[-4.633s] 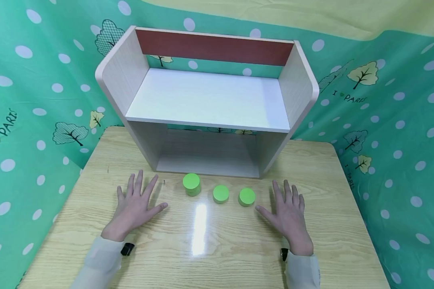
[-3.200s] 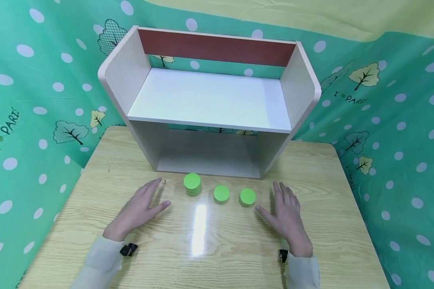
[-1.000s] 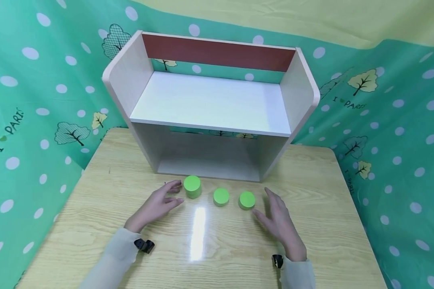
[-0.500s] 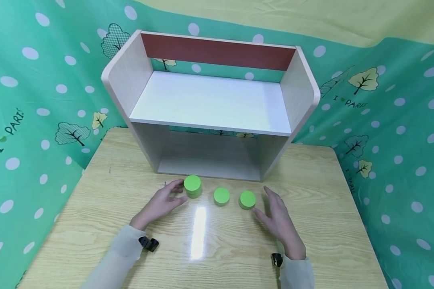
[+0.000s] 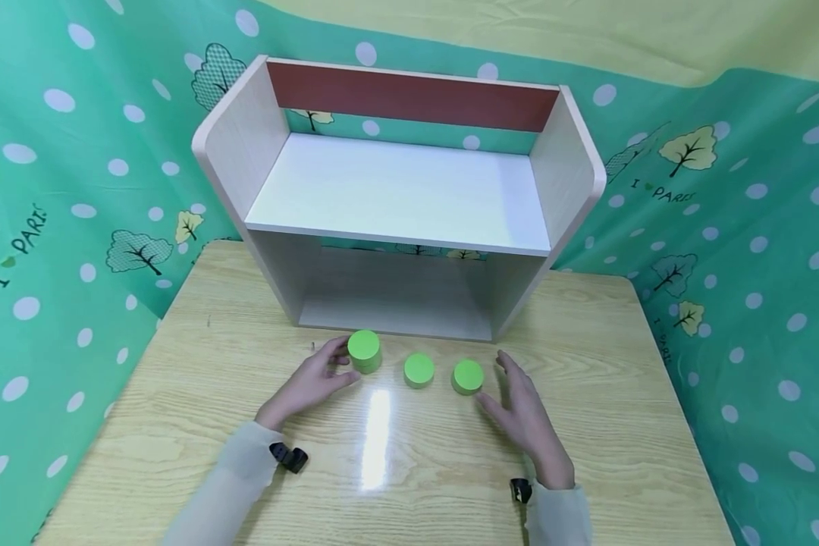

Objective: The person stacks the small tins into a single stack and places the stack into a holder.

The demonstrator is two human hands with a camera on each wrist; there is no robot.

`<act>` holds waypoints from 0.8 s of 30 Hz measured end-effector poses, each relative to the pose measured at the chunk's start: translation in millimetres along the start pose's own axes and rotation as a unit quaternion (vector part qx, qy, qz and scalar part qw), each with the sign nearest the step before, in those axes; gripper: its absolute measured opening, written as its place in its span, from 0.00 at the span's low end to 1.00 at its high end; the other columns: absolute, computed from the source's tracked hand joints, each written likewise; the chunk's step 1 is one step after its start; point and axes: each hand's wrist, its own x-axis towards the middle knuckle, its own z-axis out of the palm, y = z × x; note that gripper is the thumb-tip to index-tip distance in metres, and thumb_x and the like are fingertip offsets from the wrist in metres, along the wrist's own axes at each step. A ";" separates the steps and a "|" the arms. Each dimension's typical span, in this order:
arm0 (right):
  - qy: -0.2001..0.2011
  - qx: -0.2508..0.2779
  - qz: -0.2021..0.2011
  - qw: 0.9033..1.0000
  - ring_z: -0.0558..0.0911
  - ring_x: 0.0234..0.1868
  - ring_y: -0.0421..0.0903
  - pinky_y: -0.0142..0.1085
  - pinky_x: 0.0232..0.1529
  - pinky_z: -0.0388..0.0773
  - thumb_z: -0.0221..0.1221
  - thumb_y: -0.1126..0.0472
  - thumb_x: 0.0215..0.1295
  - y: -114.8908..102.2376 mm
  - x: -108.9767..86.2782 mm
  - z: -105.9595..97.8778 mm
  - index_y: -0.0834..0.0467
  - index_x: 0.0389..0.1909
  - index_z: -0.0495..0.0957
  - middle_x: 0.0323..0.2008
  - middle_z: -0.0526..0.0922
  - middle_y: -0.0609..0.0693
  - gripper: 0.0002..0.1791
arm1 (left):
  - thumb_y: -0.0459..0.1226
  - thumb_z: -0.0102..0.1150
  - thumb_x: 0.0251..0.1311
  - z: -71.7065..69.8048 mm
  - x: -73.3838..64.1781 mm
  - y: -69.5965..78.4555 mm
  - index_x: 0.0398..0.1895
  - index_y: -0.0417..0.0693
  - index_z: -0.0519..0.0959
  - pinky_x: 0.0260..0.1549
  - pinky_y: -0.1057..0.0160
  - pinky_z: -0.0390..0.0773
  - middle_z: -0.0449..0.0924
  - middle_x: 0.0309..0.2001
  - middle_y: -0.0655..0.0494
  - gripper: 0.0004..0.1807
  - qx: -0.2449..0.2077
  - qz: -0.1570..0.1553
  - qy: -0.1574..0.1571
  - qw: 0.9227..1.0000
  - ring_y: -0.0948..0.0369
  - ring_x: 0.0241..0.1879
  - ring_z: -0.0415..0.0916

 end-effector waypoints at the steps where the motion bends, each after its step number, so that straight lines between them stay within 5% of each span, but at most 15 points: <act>1: 0.000 0.001 -0.001 1.000 0.64 0.67 0.66 0.67 0.61 0.64 0.66 0.54 0.67 0.4 0.4 0.6 0.66 0.76 0.51 0.69 0.64 0.66 0.46 | 0.39 0.70 0.61 0.6 0.6 0.1 0.74 0.48 0.62 0.48 0.58 0.80 0.73 0.65 0.52 0.40 0.001 -0.001 0.001 1.000 0.54 0.56 0.73; 24: 0.001 0.087 0.008 0.996 0.69 0.66 0.63 0.62 0.62 0.68 0.69 0.61 0.63 0.4 6.4 10.9 0.59 0.77 0.52 0.68 0.68 0.64 0.47 | 0.39 0.71 0.60 7.2 10.0 -1.5 0.76 0.50 0.60 0.51 0.57 0.77 0.72 0.65 0.56 0.43 0.014 -0.018 0.009 1.000 0.58 0.54 0.72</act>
